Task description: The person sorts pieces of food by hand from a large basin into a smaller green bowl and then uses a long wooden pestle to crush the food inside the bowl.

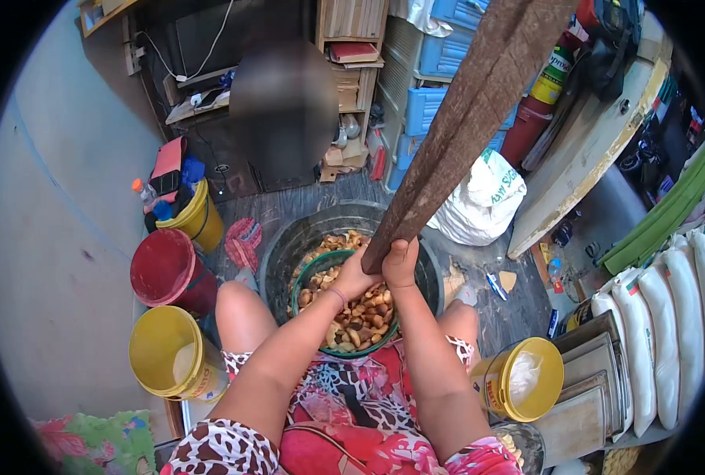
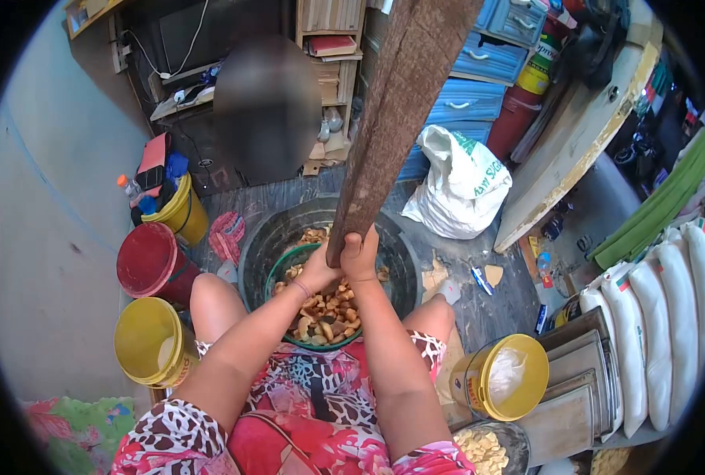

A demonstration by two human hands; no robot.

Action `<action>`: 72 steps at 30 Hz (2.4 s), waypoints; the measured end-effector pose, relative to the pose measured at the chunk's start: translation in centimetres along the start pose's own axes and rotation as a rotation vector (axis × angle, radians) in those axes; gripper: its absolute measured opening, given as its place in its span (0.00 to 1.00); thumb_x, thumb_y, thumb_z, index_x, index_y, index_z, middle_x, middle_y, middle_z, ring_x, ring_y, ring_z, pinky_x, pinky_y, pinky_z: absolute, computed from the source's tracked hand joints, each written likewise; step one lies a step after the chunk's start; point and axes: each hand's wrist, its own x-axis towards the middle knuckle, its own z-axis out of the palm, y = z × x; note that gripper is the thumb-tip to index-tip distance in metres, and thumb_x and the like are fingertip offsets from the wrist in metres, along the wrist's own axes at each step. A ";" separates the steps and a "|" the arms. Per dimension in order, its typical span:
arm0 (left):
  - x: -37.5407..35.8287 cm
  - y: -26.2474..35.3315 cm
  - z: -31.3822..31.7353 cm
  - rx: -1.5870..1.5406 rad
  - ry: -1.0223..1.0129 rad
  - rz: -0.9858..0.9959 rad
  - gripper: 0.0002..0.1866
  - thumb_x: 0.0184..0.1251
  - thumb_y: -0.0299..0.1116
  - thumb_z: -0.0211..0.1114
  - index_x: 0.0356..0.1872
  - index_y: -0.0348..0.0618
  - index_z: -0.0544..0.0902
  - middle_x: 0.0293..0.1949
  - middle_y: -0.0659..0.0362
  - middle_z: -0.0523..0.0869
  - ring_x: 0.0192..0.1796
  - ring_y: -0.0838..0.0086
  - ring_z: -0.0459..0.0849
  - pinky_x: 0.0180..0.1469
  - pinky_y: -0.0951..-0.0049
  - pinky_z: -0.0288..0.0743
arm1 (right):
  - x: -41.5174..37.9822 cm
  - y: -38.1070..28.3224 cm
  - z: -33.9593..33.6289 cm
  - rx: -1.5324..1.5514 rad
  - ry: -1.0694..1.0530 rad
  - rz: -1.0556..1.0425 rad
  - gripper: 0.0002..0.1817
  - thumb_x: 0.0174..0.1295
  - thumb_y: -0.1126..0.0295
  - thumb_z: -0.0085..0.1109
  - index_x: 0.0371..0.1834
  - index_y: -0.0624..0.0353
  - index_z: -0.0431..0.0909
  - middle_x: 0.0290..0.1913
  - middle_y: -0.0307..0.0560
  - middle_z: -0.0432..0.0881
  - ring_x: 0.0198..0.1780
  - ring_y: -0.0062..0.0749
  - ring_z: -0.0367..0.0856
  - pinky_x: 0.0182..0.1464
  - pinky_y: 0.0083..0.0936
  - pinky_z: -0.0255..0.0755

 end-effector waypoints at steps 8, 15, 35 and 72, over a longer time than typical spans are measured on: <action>0.4 6.5 -0.7 -0.088 -0.147 0.105 0.30 0.39 0.28 0.73 0.50 0.39 0.73 0.43 0.61 0.80 0.46 0.77 0.76 0.51 0.73 0.70 | 2.3 -5.9 -0.8 0.065 -0.111 -0.096 0.44 0.48 0.35 0.56 0.52 0.68 0.63 0.43 0.47 0.74 0.44 0.32 0.73 0.48 0.29 0.67; 4.2 25.9 -0.9 -0.146 -0.206 0.564 0.30 0.40 0.34 0.74 0.48 0.35 0.74 0.40 0.57 0.81 0.41 0.77 0.79 0.45 0.74 0.73 | 13.2 -26.8 1.2 -0.295 0.157 -0.447 0.32 0.58 0.44 0.50 0.45 0.68 0.72 0.37 0.47 0.77 0.37 0.28 0.75 0.41 0.23 0.68; 0.8 4.6 1.5 -0.090 -0.136 0.198 0.30 0.39 0.28 0.72 0.49 0.39 0.74 0.44 0.58 0.80 0.47 0.76 0.77 0.53 0.73 0.69 | 2.1 -5.9 -2.0 0.029 -0.007 -0.092 0.43 0.48 0.34 0.55 0.47 0.68 0.68 0.41 0.45 0.75 0.42 0.29 0.73 0.46 0.26 0.68; 3.2 27.5 -3.6 -0.360 -0.286 0.406 0.18 0.44 0.26 0.66 0.40 0.33 0.77 0.32 0.60 0.82 0.34 0.79 0.79 0.39 0.77 0.74 | 12.6 -28.6 5.5 -0.106 0.058 -0.202 0.38 0.57 0.38 0.48 0.42 0.71 0.76 0.32 0.46 0.78 0.34 0.26 0.74 0.37 0.22 0.68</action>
